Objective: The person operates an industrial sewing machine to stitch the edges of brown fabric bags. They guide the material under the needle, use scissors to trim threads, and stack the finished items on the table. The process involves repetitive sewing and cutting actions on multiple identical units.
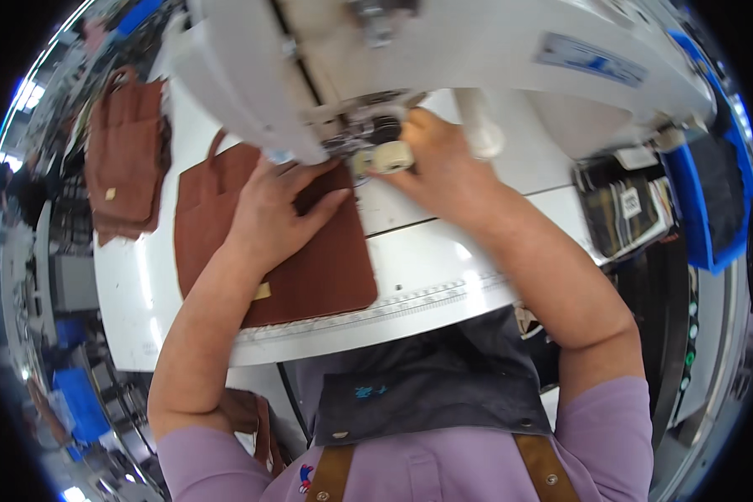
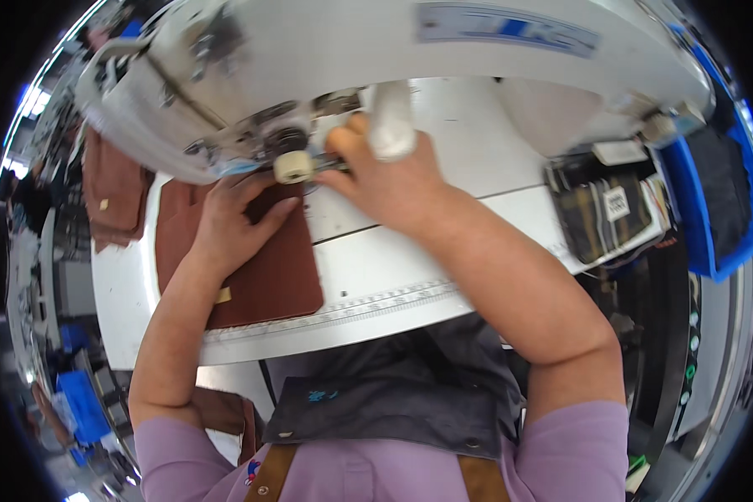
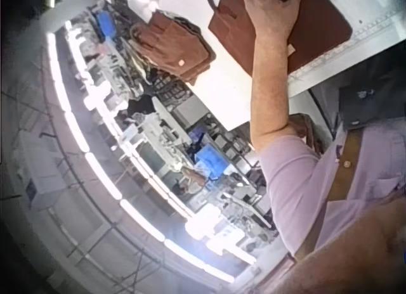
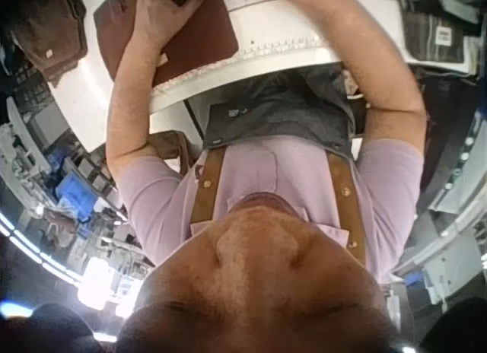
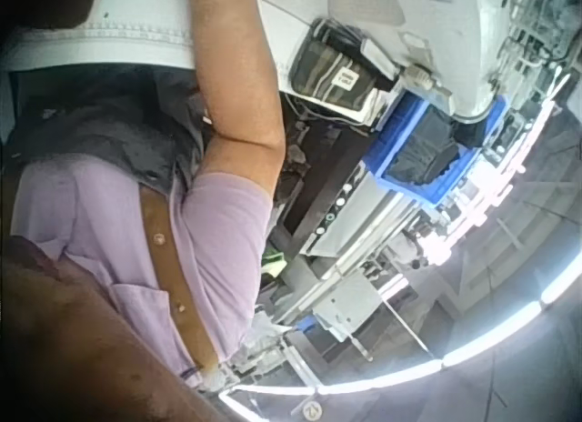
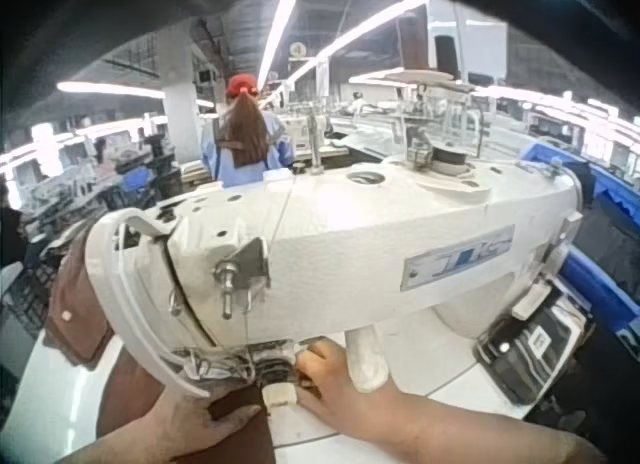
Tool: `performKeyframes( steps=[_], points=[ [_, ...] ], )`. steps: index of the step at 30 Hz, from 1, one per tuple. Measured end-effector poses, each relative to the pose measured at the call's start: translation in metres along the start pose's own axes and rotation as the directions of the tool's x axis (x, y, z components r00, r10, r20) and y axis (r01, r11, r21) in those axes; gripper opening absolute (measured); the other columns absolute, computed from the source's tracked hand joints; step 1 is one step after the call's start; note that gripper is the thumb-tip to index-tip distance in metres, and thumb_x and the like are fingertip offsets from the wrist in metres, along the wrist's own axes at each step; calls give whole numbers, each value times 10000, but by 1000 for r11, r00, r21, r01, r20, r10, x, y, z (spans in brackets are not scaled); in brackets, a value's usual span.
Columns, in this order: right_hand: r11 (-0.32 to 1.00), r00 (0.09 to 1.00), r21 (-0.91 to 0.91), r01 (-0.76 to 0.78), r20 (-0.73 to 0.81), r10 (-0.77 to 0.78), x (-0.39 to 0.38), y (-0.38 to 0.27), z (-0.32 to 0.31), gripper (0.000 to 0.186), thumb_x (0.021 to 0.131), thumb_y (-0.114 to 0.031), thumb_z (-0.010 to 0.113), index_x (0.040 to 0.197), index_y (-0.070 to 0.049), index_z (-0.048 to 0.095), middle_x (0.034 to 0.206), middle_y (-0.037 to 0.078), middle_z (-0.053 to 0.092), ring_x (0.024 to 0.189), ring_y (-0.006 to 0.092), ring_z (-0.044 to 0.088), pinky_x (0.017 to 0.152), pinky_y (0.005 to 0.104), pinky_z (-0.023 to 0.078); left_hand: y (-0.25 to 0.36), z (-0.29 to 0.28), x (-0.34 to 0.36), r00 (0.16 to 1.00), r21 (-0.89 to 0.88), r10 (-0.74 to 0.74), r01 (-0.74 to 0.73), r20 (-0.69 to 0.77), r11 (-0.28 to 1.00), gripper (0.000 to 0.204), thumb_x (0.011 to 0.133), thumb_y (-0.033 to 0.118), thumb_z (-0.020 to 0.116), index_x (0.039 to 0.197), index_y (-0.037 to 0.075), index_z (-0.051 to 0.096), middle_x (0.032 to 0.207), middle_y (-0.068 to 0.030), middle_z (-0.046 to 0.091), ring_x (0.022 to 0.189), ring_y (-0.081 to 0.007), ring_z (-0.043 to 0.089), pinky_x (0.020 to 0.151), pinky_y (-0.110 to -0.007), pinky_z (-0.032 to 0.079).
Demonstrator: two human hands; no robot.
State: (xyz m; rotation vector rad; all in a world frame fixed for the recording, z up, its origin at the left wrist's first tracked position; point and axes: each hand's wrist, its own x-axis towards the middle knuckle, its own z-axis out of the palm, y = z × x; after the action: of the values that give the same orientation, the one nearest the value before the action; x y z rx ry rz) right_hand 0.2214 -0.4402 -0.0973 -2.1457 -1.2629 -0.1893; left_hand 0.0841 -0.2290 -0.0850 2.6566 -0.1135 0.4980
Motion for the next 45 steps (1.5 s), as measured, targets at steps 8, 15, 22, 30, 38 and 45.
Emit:
performKeyframes(
  steps=[8, 15, 22, 30, 38, 45],
  points=[
    [995, 999, -98, 11, -40, -15, -2, 2, 1, 238, 849, -247, 794, 1013, -107, 693, 1005, 60, 687, 930, 284, 695, 798, 412, 559, 0, -2, 2, 997, 18, 79, -79, -1, 997, 391, 884, 267, 799, 1190, 32, 738, 1134, -176, 753, 1057, -349, 711, 949, -413, 549],
    [997, 999, -79, -20, 31, 23, 0, -4, -9, 170, 900, -187, 711, 969, -33, 727, 851, 166, 697, 810, 383, 689, 701, 481, 534, -6, 3, 4, 996, 50, 86, -84, -36, 995, 377, 889, 259, 794, 1183, 29, 743, 1065, -174, 767, 999, -340, 727, 919, -411, 558],
    [999, 999, -19, 50, 19, -50, 1, -1, -14, 302, 932, -323, 732, 1064, -51, 721, 904, 161, 700, 867, 382, 685, 798, 484, 534, -9, 4, 5, 994, 60, 81, -77, -79, 995, 279, 889, 198, 774, 1114, 34, 767, 980, -162, 763, 866, -317, 721, 773, -407, 548],
    [991, 984, 16, 131, 119, -132, 2, 1, -20, 261, 918, -198, 762, 1130, -55, 712, 1069, 143, 677, 943, 369, 677, 830, 449, 555, 29, -7, -2, 956, 272, 291, -268, -48, 924, 231, 796, 243, 806, 833, 65, 663, 933, -51, 643, 819, -273, 666, 758, -405, 552],
    [974, 970, 81, 213, 99, -220, 0, 3, -14, 187, 887, -139, 776, 1055, -61, 746, 1035, 116, 694, 900, 357, 688, 788, 443, 556, 54, 7, 8, 991, 89, -129, 126, 28, 988, 170, 684, 155, 695, 647, 26, 590, 807, -100, 603, 727, -300, 653, 618, -390, 540],
    [970, 969, 99, 221, 91, -230, -1, -1, -14, 184, 891, -148, 773, 1048, -54, 751, 1026, 114, 696, 895, 347, 697, 780, 439, 556, 38, -16, 19, 881, -201, -373, 437, 291, 877, 132, 702, 91, 719, 675, -18, 649, 836, -80, 672, 768, -195, 647, 669, -336, 515]
  ],
)
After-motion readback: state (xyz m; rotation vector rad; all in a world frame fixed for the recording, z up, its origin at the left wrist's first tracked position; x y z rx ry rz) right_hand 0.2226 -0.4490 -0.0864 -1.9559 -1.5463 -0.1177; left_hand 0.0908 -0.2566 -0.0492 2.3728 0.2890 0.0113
